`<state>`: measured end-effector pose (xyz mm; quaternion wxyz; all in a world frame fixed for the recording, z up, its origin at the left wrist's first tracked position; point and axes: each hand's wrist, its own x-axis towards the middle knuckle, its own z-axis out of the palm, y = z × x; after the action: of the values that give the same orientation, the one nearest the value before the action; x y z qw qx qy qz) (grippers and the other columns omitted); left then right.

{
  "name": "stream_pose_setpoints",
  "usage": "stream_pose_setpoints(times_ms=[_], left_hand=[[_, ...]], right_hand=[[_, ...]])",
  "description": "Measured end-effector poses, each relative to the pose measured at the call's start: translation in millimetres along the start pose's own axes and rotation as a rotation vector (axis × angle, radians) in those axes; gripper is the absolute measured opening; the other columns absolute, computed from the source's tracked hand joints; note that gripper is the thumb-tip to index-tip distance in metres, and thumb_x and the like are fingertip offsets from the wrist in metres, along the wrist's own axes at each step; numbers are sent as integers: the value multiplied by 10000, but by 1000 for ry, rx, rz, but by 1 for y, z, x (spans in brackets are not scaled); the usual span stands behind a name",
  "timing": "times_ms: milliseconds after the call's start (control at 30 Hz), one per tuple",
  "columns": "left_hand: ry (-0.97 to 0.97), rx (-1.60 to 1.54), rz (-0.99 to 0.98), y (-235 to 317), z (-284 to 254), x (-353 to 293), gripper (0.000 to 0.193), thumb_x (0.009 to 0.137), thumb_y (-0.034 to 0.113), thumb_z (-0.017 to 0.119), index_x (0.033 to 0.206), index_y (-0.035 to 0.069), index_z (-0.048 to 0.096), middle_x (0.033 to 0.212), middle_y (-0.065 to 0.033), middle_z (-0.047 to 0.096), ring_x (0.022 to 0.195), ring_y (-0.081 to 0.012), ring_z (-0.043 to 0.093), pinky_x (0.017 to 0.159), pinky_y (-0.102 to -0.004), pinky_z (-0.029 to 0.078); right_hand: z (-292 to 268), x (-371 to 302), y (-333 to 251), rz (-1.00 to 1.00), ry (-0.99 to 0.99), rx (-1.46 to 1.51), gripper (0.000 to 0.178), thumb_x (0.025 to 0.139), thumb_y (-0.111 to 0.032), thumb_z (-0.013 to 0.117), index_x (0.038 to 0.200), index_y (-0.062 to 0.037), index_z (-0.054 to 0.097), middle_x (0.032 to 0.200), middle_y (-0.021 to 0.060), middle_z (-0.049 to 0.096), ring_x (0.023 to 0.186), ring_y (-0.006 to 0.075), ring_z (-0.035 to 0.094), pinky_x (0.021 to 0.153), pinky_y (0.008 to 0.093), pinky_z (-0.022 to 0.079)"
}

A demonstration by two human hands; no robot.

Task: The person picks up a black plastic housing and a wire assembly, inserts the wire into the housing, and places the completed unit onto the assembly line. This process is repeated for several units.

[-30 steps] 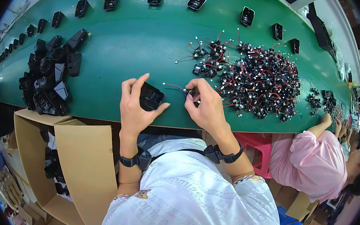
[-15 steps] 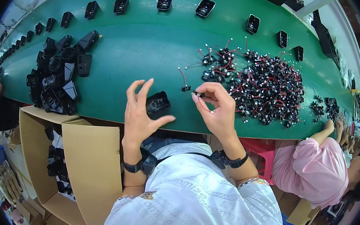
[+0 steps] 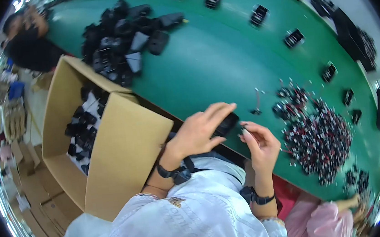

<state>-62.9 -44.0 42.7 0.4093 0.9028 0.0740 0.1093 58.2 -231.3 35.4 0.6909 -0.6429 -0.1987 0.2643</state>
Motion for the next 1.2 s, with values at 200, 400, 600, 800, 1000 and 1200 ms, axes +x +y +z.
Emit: stream_pose_setpoints(times_ms=[200, 400, 600, 800, 1000, 1200], left_hand=[[127, 69, 57, -1, 17, -5, 914, 688, 324, 886, 1465, 53, 486, 1342, -182, 565, 1147, -366, 601, 930, -460, 501], [397, -248, 190, -5, 17, 8, 766, 681, 176, 867, 1351, 25, 526, 1370, -202, 559, 1267, -397, 567, 1063, -445, 484], [454, -227, 183, -1, 19, 9, 852, 645, 197, 942, 1374, 10, 542, 1275, -186, 652, 1173, -369, 641, 1004, -435, 525], [480, -162, 198, 2, 24, 12, 928, 625, 274, 976, 1403, 20, 538, 1263, -118, 695, 1080, -323, 661, 935, -416, 542], [492, -68, 281, 2, 23, 12, 926, 588, 402, 979, 1333, 24, 581, 1203, -115, 713, 1053, -326, 666, 917, -421, 548], [536, -49, 337, 2, 18, 15, 894, 598, 423, 975, 1295, 16, 592, 1188, -117, 717, 1049, -337, 683, 916, -421, 556]], right_hand=[[-5, 1, 4, -153, -35, -131, 113, 948, 67, 662, 1060, 52, 672, 1157, 150, 687, 848, 131, 696, 764, 263, 598], [4, 13, -15, -373, -46, -336, 97, 917, 60, 682, 1011, 40, 669, 1141, 122, 634, 1020, 162, 625, 863, 259, 509], [23, 13, -23, -333, 11, -155, 169, 857, 114, 721, 1009, 42, 713, 1081, 132, 664, 1003, 190, 666, 849, 288, 557], [22, 10, -17, -499, 24, -403, 168, 822, 71, 793, 969, 6, 746, 1059, 108, 645, 843, 151, 669, 693, 259, 574], [9, 5, -28, -596, -85, -686, 214, 770, 41, 846, 956, -17, 760, 924, 78, 681, 704, 122, 645, 603, 242, 520], [19, 5, -38, -699, -84, -646, 207, 738, 45, 849, 894, -37, 740, 836, 86, 712, 718, 215, 681, 635, 295, 546]])
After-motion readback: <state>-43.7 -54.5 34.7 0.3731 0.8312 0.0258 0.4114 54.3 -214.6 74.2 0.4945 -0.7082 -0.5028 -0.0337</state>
